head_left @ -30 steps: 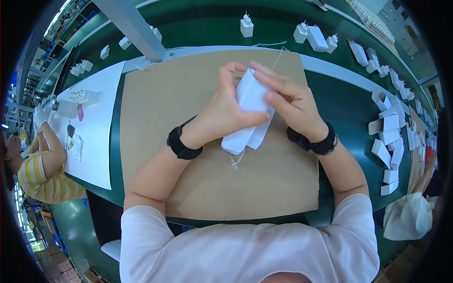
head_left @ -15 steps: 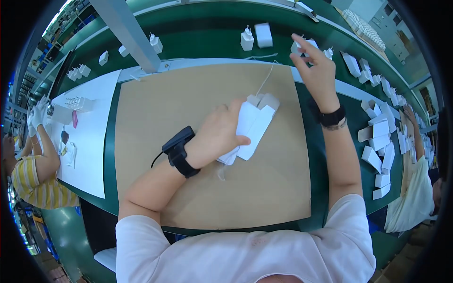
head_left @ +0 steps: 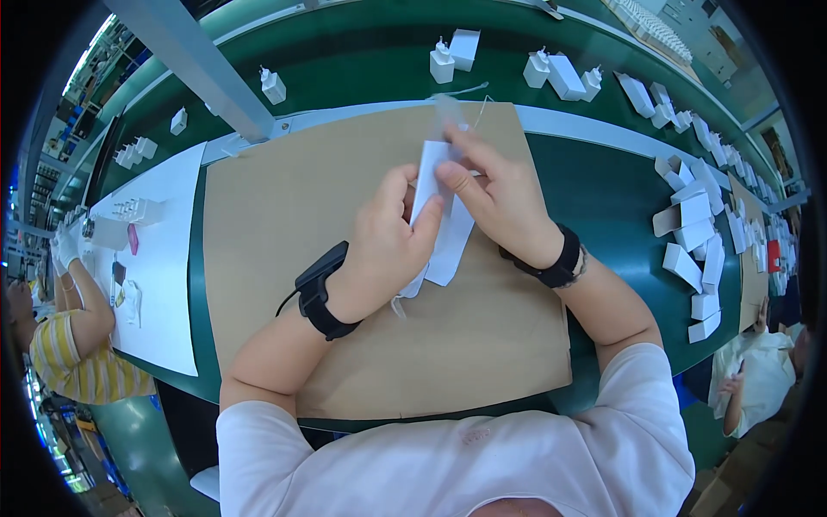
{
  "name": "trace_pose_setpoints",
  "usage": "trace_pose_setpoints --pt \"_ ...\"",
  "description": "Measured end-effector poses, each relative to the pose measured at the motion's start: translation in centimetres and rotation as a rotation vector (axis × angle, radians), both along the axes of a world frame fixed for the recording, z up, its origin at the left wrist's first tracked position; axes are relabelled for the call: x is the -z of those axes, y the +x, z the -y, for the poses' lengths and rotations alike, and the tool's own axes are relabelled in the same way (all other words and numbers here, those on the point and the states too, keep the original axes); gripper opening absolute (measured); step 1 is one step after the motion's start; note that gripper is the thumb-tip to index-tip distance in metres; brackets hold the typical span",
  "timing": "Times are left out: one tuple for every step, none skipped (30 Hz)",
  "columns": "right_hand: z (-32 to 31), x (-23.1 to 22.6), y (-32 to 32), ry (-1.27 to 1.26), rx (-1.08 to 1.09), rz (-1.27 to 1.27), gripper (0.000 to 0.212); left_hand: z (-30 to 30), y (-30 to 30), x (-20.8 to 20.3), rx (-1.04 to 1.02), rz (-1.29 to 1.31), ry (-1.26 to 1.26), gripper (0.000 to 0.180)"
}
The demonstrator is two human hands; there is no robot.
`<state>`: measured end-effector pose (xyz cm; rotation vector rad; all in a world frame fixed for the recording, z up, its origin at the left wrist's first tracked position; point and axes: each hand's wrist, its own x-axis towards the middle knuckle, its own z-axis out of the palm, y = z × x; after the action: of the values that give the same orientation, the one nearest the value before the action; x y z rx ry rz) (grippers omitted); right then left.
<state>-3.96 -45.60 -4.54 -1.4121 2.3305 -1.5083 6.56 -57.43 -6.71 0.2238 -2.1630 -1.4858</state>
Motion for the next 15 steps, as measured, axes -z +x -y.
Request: trace_pose_setpoints --pt "0.1 0.1 0.1 0.000 -0.003 0.000 0.048 0.0 0.0 0.1 -0.052 -0.073 -0.012 0.032" --pt "0.3 0.1 0.5 -0.084 -0.017 0.105 0.038 0.0 0.3 0.1 -0.056 -0.072 -0.013 0.032" --pt "0.3 0.2 0.6 -0.165 -0.025 0.209 0.028 -0.1 0.6 -0.5 -0.041 0.021 -0.028 0.033" --pt "0.3 0.2 0.4 -0.163 -0.024 0.210 0.028 -0.2 0.8 -0.9 -0.025 0.115 -0.042 0.033" --pt "0.1 0.3 -0.1 -0.167 -0.099 0.312 0.021 0.1 0.5 -0.8 -0.024 0.116 -0.040 0.033" --pt "0.1 0.3 -0.5 -0.174 -0.179 0.412 0.019 0.7 0.0 -0.8 -0.044 -0.034 -0.301 0.042" --pt "0.0 0.1 -0.9 -0.174 -0.183 0.413 0.019 1.1 -0.2 -0.8 -0.062 -0.186 -0.562 0.052" --pt "-0.1 -0.4 -1.3 -0.186 -0.270 0.474 0.022 1.0 -0.1 -0.7 -0.065 -0.184 -0.563 0.052" --pt "-0.2 -0.8 -1.6 -0.197 -0.359 0.536 0.025 0.6 0.0 -0.6 0.146 -0.033 -0.154 0.064" --pt "-0.3 -1.2 -1.6 -0.146 -0.358 0.542 0.027 0.4 0.0 -0.5 0.350 0.117 0.261 0.076" --pt "-0.2 -0.8 -1.6 -0.146 -0.363 0.543 0.027 0.5 -0.1 0.1 0.345 0.118 0.259 0.076" --pt "0.1 -0.4 -1.5 -0.170 -0.394 0.508 0.027 0.6 -0.2 0.6 0.351 0.002 0.108 0.082" --pt "0.3 -0.3 -1.4 -0.194 -0.426 0.473 0.027 0.8 -0.2 0.9 0.355 -0.113 -0.046 0.089" --pt "0.2 -0.4 -1.2 -0.191 -0.421 0.481 0.025 0.8 -0.3 1.2 0.350 -0.111 -0.046 0.089" --pt "0.2 -0.5 -1.0 -0.191 -0.425 0.485 0.025 0.7 -0.5 0.9 0.341 -0.136 0.062 0.088"
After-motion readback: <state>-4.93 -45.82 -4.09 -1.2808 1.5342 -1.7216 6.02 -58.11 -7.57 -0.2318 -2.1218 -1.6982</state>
